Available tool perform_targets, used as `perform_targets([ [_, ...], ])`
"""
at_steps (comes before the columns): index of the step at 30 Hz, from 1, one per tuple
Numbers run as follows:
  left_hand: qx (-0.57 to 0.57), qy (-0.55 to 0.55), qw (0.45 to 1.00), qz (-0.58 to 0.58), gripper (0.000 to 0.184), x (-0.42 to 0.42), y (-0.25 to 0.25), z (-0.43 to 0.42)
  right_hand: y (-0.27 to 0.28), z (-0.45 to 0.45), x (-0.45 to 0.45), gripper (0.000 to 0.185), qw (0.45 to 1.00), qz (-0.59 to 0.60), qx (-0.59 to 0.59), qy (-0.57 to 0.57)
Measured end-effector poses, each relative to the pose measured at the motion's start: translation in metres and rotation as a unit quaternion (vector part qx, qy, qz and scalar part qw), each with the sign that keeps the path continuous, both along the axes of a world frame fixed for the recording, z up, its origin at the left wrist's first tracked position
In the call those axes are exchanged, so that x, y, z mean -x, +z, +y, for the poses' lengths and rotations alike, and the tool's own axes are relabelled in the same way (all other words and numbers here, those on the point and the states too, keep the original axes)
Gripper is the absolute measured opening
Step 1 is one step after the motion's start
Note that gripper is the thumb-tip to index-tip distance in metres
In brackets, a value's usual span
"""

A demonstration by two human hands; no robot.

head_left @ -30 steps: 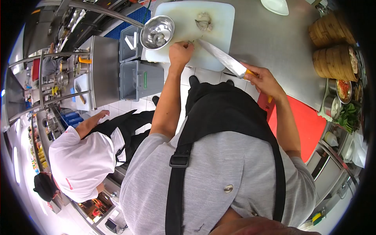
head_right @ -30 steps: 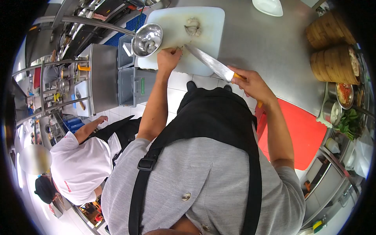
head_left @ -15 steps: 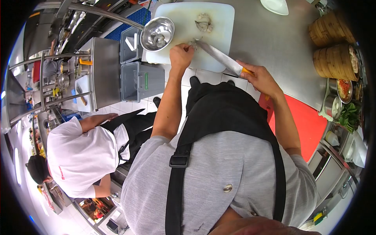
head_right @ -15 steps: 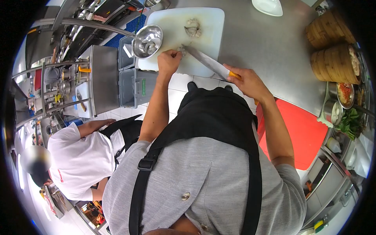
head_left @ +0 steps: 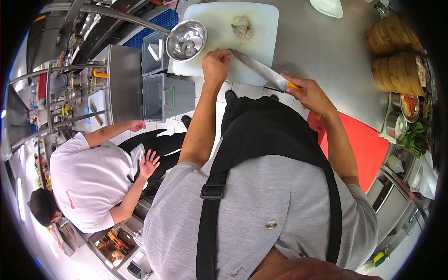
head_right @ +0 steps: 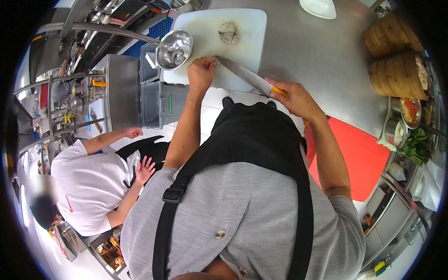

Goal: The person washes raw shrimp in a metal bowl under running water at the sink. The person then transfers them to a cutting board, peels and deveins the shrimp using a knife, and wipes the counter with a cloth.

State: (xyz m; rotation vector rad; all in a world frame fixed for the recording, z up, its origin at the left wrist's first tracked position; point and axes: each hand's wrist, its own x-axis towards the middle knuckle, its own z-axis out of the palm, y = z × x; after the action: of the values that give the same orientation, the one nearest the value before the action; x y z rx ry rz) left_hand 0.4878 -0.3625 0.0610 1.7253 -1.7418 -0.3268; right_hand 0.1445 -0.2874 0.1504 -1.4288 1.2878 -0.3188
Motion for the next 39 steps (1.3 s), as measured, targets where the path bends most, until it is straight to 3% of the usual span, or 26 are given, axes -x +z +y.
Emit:
perform_targets([
  [7, -0.003, 0.000, 1.000, 0.000, 0.011, -0.001, -0.004, 0.001, -0.039, 0.000, 0.005, 0.050, 0.987, 0.000, 0.156, 0.046],
  [10, 0.000, -0.012, 1.000, 0.006, 0.011, -0.003, -0.006, 0.001, -0.008, -0.008, -0.001, 0.049, 0.985, 0.119, 0.104, 0.072],
  [13, -0.017, -0.010, 1.000, 0.001, 0.012, -0.003, -0.001, 0.003, -0.012, -0.003, -0.002, 0.048, 0.977, 0.107, 0.178, 0.043],
  [19, -0.002, -0.012, 1.000, -0.011, 0.016, -0.003, 0.001, 0.007, -0.028, -0.002, 0.001, 0.048, 0.988, 0.003, 0.152, 0.026],
  [22, -0.021, -0.027, 0.999, 0.001, 0.019, 0.000, 0.007, 0.012, -0.008, -0.011, -0.005, 0.050, 0.987, 0.111, 0.105, 0.050],
  [25, -0.045, -0.047, 0.997, -0.039, 0.021, -0.002, 0.012, 0.013, -0.024, -0.014, -0.004, 0.049, 0.983, 0.054, 0.170, 0.042],
  [28, -0.021, -0.071, 0.991, -0.115, 0.019, -0.008, 0.004, 0.006, -0.001, -0.019, -0.011, 0.050, 0.983, 0.083, 0.142, 0.076],
  [31, -0.018, -0.073, 0.984, -0.163, 0.016, -0.013, 0.006, 0.003, -0.015, -0.026, -0.010, 0.046, 0.981, 0.099, 0.159, 0.046],
  [34, -0.055, -0.091, 0.982, -0.159, 0.016, -0.024, 0.006, 0.000, -0.011, -0.026, -0.011, 0.044, 0.974, 0.073, 0.208, 0.045],
  [39, -0.060, -0.110, 0.983, -0.137, 0.017, -0.035, 0.001, 0.000, -0.012, -0.028, -0.017, 0.046, 0.979, 0.090, 0.176, 0.051],
])
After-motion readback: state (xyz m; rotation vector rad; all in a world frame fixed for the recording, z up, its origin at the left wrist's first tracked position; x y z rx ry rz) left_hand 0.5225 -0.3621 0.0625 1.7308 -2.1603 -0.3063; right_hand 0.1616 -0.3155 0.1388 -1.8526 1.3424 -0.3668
